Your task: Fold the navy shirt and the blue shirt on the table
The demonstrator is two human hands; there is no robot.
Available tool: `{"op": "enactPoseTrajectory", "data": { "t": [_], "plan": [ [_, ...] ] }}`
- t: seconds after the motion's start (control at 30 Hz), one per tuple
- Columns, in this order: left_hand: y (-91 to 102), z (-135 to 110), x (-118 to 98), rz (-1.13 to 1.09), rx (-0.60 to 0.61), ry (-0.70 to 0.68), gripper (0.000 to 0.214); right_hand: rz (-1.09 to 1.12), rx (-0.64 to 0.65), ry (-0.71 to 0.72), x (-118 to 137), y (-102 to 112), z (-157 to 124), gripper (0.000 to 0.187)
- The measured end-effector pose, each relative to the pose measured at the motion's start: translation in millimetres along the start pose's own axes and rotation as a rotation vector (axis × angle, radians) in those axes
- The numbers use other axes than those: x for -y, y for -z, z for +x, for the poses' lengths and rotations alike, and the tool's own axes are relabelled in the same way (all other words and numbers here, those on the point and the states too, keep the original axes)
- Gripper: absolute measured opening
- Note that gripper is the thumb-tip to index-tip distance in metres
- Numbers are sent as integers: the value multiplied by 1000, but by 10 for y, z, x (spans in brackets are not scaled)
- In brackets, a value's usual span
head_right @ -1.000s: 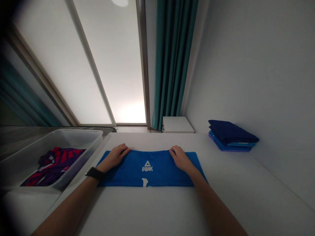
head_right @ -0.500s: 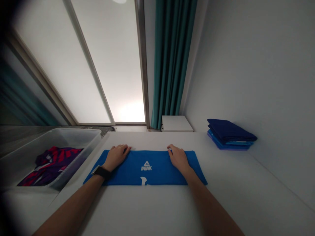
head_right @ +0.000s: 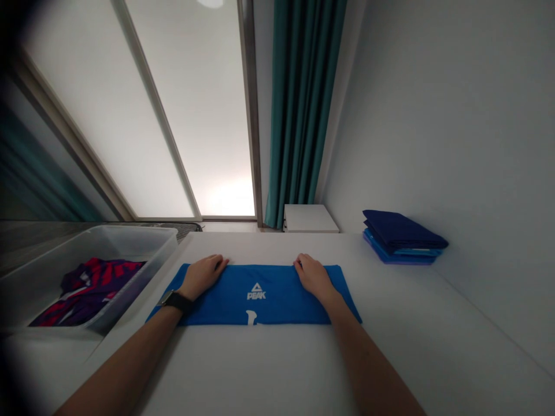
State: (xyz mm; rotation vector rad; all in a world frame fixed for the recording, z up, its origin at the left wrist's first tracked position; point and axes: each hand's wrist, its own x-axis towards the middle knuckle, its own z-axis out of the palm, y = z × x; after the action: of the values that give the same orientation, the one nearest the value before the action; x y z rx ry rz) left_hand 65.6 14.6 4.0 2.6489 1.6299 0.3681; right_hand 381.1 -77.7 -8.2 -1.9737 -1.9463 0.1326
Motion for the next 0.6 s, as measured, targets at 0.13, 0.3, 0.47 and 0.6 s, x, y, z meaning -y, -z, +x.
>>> {"op": "enactPoseTrajectory", "data": {
  "t": [0.13, 0.3, 0.47, 0.6],
  "plan": [
    [12, 6, 1, 2, 9, -1, 40, -48, -10, -8, -2, -7, -2, 24],
    [9, 13, 11, 1, 8, -5, 40, -47, 8, -65, 14, -3, -19, 20],
    [-8, 16, 23, 3, 8, 11, 40, 103, 6, -21, -51, 26, 2, 25],
    [8, 14, 1, 1, 21, 21, 40, 6, 19, 0, -73, 31, 16, 25]
  ]
}}
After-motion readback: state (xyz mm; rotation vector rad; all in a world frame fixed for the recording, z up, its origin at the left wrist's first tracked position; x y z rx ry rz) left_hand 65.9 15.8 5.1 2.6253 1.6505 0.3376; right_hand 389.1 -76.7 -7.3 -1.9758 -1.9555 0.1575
